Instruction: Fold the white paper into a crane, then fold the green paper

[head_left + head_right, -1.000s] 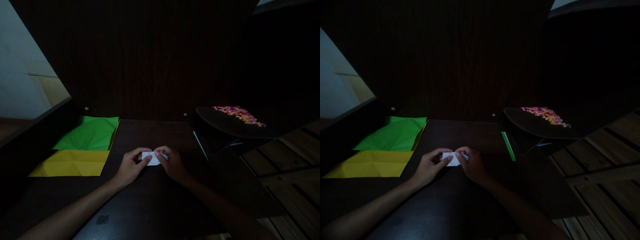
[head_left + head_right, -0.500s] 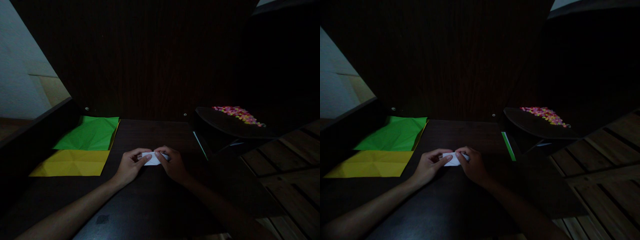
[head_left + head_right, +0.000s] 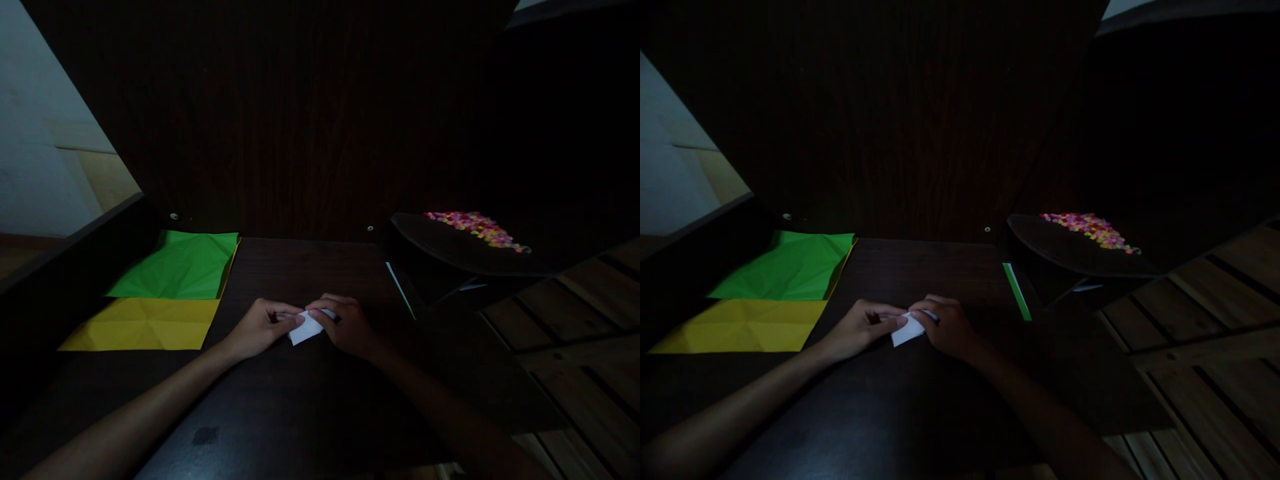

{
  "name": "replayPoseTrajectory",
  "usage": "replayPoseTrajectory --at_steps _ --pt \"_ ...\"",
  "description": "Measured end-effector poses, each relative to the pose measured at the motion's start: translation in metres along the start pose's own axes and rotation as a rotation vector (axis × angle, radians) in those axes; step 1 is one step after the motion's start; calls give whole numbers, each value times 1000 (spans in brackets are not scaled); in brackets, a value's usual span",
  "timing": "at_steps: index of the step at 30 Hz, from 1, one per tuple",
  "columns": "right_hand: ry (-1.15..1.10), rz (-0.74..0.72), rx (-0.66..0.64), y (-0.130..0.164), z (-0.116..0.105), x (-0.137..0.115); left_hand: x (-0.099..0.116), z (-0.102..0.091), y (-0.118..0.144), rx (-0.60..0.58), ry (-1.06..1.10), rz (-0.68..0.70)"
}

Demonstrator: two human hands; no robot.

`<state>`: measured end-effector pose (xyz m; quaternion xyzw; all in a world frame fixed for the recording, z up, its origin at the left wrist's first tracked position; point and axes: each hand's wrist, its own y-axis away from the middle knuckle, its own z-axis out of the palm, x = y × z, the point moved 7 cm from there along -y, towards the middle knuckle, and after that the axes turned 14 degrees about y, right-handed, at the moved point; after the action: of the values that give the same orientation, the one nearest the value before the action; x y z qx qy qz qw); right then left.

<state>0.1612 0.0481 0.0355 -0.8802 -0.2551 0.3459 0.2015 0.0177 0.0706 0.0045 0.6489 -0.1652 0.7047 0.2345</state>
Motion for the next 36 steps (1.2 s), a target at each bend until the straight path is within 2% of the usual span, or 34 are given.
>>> replayPoseTrajectory --at_steps 4,6,8,11,15,18,22,24,36 --pt "-16 -58 -137 1 4 0 -6 15 4 -198 36 -103" --pt "-34 -48 -195 1 6 1 -8 19 6 -245 65 -141" --pt "-41 7 -195 1 5 5 -9 21 7 -249 90 -155" --pt "-91 171 -97 -1 1 18 -8 19 6 -194 118 -128" --pt "-392 437 54 1 4 37 -5 13 2 -59 152 -46" --pt "-515 547 2 4 13 38 -3 9 1 40 186 17" --pt "-498 560 -180 7 26 25 -2 5 1 131 252 75" --pt "-501 573 -223 9 30 22 -1 3 2 157 268 84" --pt "-481 521 -150 5 24 21 -4 7 6 166 366 46"
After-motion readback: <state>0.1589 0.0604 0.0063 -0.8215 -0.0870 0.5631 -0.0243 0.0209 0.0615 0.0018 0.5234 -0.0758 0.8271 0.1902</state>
